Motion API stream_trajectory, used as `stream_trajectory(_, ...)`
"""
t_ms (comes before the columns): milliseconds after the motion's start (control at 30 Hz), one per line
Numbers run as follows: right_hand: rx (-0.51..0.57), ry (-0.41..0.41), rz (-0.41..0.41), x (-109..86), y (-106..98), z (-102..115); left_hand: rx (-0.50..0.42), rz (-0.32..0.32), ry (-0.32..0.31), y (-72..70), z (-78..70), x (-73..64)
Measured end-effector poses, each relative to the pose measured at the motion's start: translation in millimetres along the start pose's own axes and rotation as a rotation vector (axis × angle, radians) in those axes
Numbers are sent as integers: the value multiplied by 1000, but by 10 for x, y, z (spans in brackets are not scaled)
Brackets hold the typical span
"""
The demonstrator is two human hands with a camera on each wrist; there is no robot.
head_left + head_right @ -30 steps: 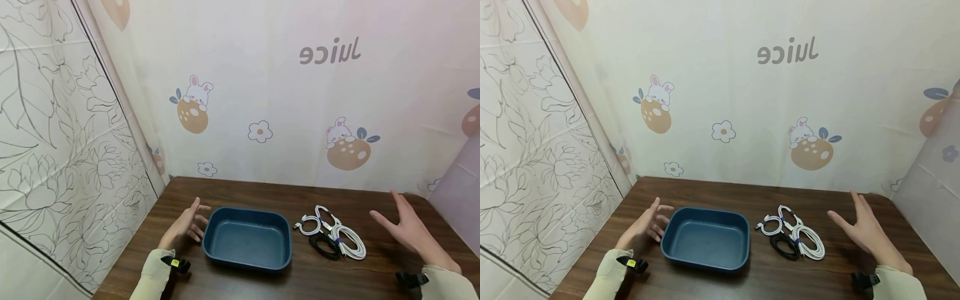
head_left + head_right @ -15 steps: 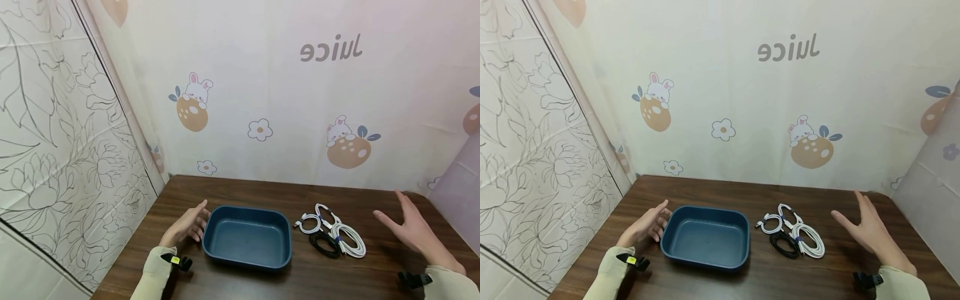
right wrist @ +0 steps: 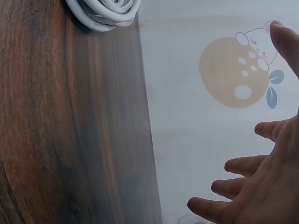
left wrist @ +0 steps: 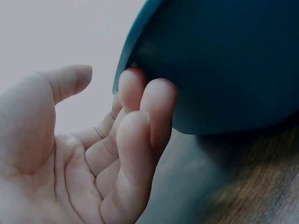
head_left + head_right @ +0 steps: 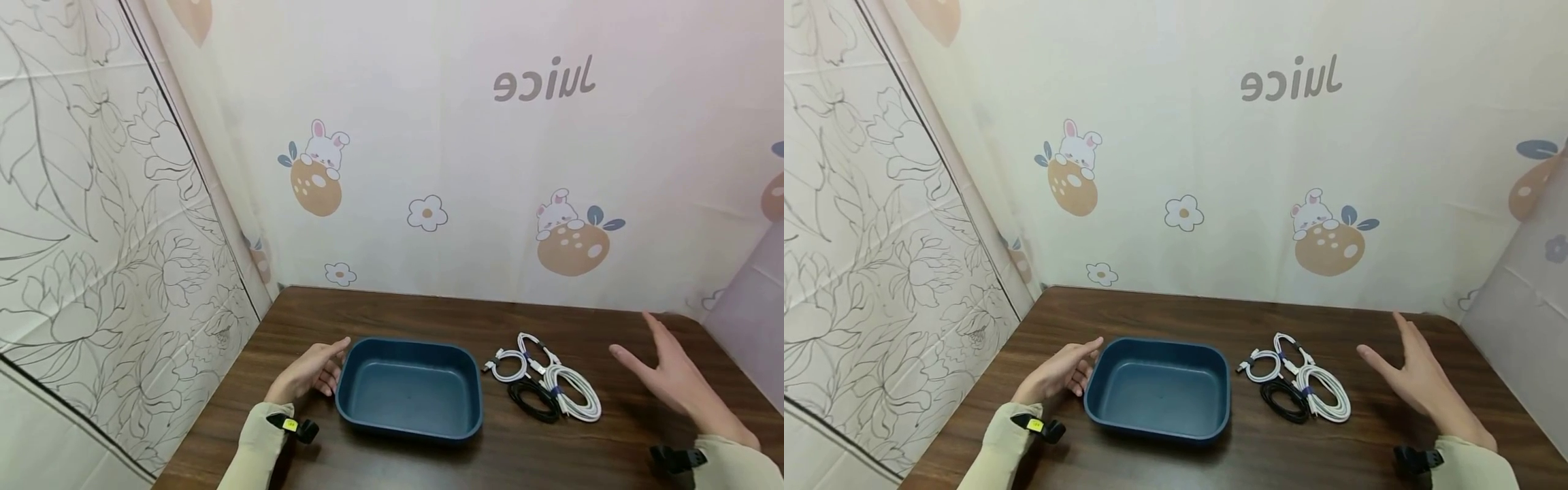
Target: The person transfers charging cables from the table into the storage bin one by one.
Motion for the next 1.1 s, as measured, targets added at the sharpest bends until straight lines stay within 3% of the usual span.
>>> stream_trajectory(200, 1, 4, 24, -7, 27, -27, 39, 8, 10, 35, 33, 38)
stream_trajectory(533, -7, 28, 45, 8, 24, -72, 29, -12, 27, 46, 7, 56)
stream_trajectory(800, -4, 23, 24, -1, 2, -67, -30, 27, 26, 74, 26, 51)
stream_trajectory(1100, 10, 17, 16, 8, -31, -99, 14, 4, 29, 50, 22, 61)
Point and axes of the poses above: each hand's wrist, its own x-axis towards the middle knuckle, its own y-axis out of the palm, z = x × y, the point moved 9 cm from there along x, towards the middle knuckle, and after that the axes turned 2 degrees about z, right-handed, at the moved point
